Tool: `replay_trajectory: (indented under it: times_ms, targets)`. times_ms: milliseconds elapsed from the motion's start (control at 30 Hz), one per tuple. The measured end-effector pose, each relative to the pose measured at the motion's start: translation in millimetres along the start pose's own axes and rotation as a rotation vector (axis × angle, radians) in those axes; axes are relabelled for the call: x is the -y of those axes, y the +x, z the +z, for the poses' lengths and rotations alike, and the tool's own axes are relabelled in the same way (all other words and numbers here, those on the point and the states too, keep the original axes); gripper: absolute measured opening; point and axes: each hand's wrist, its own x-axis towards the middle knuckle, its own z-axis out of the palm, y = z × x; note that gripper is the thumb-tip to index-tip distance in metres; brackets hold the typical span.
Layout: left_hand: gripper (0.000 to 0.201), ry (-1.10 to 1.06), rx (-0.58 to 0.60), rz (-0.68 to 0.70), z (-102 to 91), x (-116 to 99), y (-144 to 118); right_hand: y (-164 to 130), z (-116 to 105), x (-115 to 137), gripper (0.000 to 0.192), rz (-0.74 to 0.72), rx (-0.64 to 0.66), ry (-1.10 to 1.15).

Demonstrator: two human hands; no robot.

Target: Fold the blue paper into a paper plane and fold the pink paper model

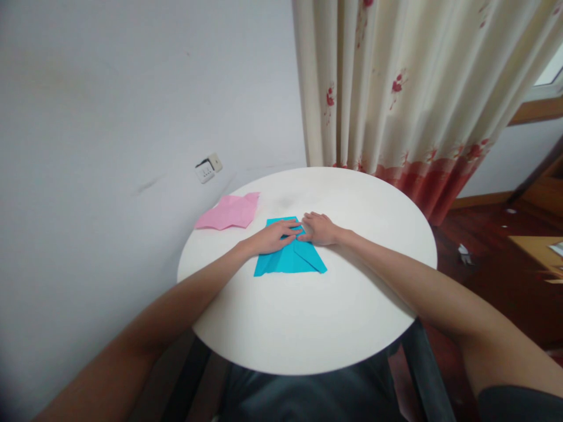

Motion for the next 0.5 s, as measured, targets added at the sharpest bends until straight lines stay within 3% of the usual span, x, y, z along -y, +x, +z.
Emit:
replay_trajectory:
  times_ms: [267,500]
  targets:
    - [0.056,-0.064,0.011,0.025,-2.5,-2.2,1.8,-1.7,-5.8,5.8,0.058,-0.074,-0.060,0.015]
    - [0.046,-0.037,-0.017,-0.063,2.6,0.8,3.5,-0.7,-3.3,2.0,0.068,-0.038,-0.033,0.015]
